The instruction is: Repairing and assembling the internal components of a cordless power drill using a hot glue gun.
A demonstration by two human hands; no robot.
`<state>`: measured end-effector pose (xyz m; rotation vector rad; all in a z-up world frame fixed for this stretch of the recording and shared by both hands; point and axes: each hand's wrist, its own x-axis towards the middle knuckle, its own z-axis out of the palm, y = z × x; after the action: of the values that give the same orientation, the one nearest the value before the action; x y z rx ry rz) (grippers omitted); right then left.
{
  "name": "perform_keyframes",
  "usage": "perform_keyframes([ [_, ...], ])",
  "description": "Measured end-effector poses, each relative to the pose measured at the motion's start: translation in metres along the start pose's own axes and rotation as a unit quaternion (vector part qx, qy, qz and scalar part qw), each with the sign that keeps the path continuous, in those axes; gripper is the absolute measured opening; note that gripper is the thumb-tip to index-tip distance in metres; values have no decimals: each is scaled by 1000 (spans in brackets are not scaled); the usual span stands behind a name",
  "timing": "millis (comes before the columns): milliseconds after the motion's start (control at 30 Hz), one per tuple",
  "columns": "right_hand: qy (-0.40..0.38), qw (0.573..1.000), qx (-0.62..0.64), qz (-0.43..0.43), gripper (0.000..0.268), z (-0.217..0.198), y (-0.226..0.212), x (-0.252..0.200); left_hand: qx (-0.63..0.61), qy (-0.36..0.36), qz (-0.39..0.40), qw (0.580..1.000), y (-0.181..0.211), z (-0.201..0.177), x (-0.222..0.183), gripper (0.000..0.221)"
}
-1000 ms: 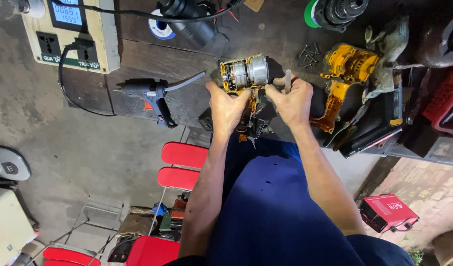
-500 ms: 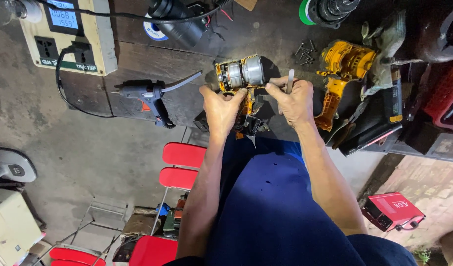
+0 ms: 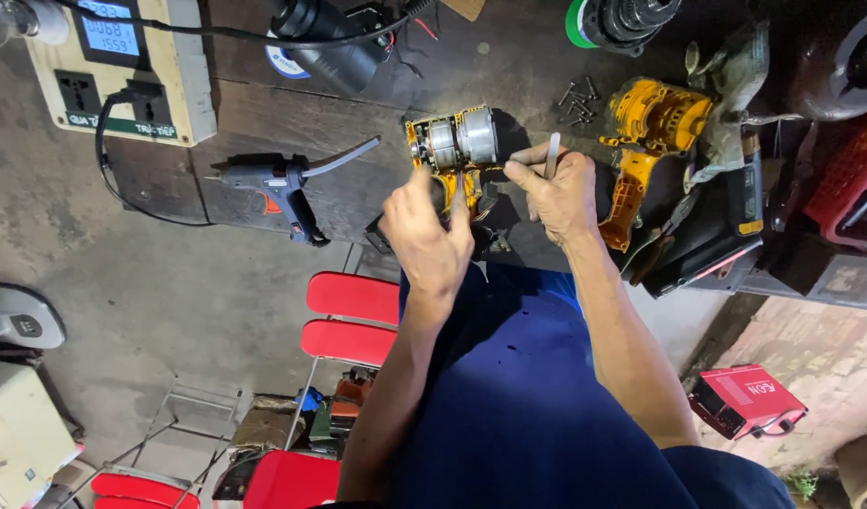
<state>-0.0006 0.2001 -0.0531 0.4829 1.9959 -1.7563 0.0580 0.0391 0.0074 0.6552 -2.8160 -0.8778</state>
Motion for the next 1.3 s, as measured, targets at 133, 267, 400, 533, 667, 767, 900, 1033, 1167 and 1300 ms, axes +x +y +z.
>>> perform_keyframes([
  [133,-9,1000,-5,-3,24,-3,6,5,60,28,98,993,14,-2,-5,19],
  [267,-5,1000,-2,14,26,-2,8,7,-142,-125,-16,982,20,18,-6,34],
  [400,0,1000,23,17,26,-2,4,5,-144,-186,-65,970,27,19,5,38],
  [533,-4,999,29,22,27,-3,-2,5,-142,-171,-55,974,26,29,-3,41],
  [667,-11,999,38,25,25,-3,1,5,-83,-155,-52,983,28,37,-15,46],
  [767,-13,999,42,26,26,-4,2,6,-73,-152,-56,984,30,42,-18,50],
  [900,-19,998,48,34,27,-4,1,8,-72,-164,-79,981,31,46,-21,55],
  [1033,-20,998,39,39,27,-4,-1,7,-74,-169,-82,979,31,43,-20,56],
  [1167,-15,998,33,43,26,-4,-1,9,-76,-184,-77,977,32,40,-17,60],
  [1300,-10,998,35,45,22,-2,-5,7,-74,-193,-67,976,28,42,-16,61],
])
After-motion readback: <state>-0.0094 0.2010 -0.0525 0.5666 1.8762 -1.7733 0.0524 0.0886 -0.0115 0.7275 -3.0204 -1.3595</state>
